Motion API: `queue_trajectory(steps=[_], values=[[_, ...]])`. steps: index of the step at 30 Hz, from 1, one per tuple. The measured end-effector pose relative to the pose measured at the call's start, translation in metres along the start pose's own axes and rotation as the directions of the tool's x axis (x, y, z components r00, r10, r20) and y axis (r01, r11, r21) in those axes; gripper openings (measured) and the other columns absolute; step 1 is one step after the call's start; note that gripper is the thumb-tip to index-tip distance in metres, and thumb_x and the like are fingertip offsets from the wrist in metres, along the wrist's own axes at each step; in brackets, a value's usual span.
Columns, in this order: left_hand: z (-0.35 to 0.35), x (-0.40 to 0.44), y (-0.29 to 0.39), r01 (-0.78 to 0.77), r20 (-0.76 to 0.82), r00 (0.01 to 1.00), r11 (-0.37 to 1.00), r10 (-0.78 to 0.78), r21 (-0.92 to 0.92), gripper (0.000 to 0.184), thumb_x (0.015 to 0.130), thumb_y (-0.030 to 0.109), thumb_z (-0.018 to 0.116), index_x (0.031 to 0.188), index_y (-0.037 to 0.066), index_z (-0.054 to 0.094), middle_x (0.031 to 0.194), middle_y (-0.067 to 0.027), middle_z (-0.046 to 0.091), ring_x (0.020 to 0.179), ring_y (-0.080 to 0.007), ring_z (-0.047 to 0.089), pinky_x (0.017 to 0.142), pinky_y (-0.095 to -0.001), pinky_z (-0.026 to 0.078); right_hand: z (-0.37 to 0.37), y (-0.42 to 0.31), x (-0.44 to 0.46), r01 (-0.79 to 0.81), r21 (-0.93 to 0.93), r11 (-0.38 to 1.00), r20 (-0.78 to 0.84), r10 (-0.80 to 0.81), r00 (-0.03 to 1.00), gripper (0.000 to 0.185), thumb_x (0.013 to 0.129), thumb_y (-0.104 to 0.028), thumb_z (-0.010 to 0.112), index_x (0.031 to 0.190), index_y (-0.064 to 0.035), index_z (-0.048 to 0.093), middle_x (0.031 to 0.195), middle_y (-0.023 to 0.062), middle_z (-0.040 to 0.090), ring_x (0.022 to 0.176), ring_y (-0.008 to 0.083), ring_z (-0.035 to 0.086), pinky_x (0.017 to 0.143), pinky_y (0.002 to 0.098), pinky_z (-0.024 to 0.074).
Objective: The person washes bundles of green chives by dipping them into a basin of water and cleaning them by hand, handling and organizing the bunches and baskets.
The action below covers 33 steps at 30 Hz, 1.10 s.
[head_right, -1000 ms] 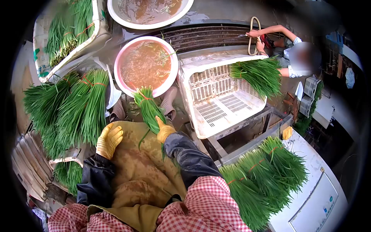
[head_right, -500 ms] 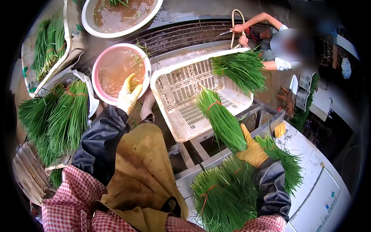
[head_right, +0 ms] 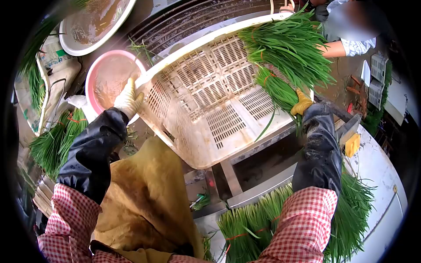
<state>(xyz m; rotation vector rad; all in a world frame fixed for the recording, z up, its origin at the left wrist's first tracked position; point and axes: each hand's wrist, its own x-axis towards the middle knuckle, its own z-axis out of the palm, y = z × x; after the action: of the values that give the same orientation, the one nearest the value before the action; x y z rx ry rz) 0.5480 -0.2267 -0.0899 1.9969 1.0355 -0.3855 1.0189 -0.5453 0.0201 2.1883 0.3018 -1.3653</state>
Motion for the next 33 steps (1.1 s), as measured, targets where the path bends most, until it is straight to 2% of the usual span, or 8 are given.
queue_trajectory(steps=[5,13,15,16,18,20,25,33], values=[[-0.006,-0.006,0.011,0.011,-0.008,1.000,0.996,-0.012,-0.087,0.068,0.082,0.007,0.061,0.141,0.012,0.029,0.119,-0.0223,0.057,0.106,-0.0339,0.059,0.090,-0.0372,0.046,-0.028,0.029,0.065,-0.249,-0.465,0.850,-0.232,0.155,0.960,0.076,0.073,-0.039,0.071,0.137,-0.0077,0.045,0.135,0.0200,0.049,0.125,0.0313,0.048,0.101,0.0385,0.0408],[0.001,-0.003,0.003,0.079,0.011,0.997,0.995,-0.078,-0.065,0.069,0.081,0.011,0.062,0.141,0.008,0.028,0.121,-0.0231,0.054,0.109,-0.0349,0.057,0.093,-0.0383,0.045,-0.014,0.079,0.085,-0.206,-0.226,0.952,-0.584,0.037,0.811,0.046,0.082,-0.032,0.064,0.119,-0.0057,0.060,0.118,0.0211,0.060,0.114,0.0306,0.055,0.094,0.0402,0.0445],[0.006,-0.003,-0.005,-0.068,-0.078,0.995,0.996,0.064,-0.049,0.071,0.079,0.015,0.063,0.141,0.007,0.029,0.118,-0.0231,0.054,0.104,-0.0370,0.057,0.091,-0.0405,0.046,0.010,0.156,0.152,-0.003,-0.581,0.814,-0.736,-0.524,0.429,0.043,0.085,-0.023,0.057,0.122,0.0002,0.055,0.118,0.0203,0.060,0.112,0.0337,0.054,0.096,0.0391,0.0429],[-0.004,-0.010,0.016,-0.028,-0.098,0.995,0.999,0.031,0.034,0.071,0.077,0.017,0.064,0.139,0.006,0.031,0.114,-0.0234,0.054,0.100,-0.0395,0.057,0.087,-0.0435,0.046,0.022,0.178,0.191,0.134,-0.346,0.929,-0.864,-0.371,0.339,0.046,0.086,-0.018,0.056,0.126,0.0027,0.050,0.119,0.0211,0.059,0.113,0.0342,0.053,0.096,0.0376,0.0427],[-0.005,-0.011,0.021,0.022,-0.086,0.996,0.996,-0.015,0.083,0.071,0.076,0.021,0.063,0.138,0.005,0.033,0.113,-0.0249,0.053,0.098,-0.0404,0.056,0.084,-0.0445,0.048,0.019,0.198,0.230,-0.029,-0.058,0.998,-0.734,-0.023,0.679,0.058,0.080,-0.007,0.058,0.135,0.0013,0.041,0.118,0.0232,0.059,0.109,0.0367,0.056,0.093,0.0376,0.0444],[-0.006,-0.010,0.031,0.098,-0.076,0.993,0.987,-0.089,0.128,0.065,0.080,0.019,0.061,0.137,0.007,0.034,0.116,-0.0238,0.054,0.105,-0.0392,0.055,0.092,-0.0422,0.045,0.024,0.225,0.244,-0.110,0.025,0.994,-0.611,0.103,0.785,0.066,0.076,-0.012,0.062,0.137,-0.0044,0.036,0.113,0.0246,0.062,0.102,0.0391,0.060,0.088,0.0407,0.0470],[-0.012,-0.010,0.043,0.143,-0.003,0.990,0.983,-0.144,0.111,0.068,0.079,0.024,0.062,0.138,0.008,0.032,0.114,-0.0227,0.054,0.102,-0.0396,0.055,0.088,-0.0453,0.046,0.022,0.209,0.166,-0.124,0.072,0.990,-0.723,0.137,0.678,0.098,0.071,-0.015,0.071,0.149,-0.0291,0.014,0.116,0.0265,0.057,0.108,0.0413,0.057,0.094,0.0455,0.0447],[-0.003,-0.007,0.019,0.047,-0.022,0.999,0.994,-0.049,-0.102,0.077,0.076,0.013,0.067,0.143,0.011,0.030,0.125,-0.0201,0.051,0.109,-0.0336,0.055,0.093,-0.0377,0.044,0.016,0.181,0.079,-0.294,-0.054,0.954,-0.776,0.145,0.614,0.085,0.076,-0.030,0.065,0.148,-0.0184,0.022,0.136,0.0240,0.043,0.121,0.0395,0.047,0.101,0.0428,0.0389]])
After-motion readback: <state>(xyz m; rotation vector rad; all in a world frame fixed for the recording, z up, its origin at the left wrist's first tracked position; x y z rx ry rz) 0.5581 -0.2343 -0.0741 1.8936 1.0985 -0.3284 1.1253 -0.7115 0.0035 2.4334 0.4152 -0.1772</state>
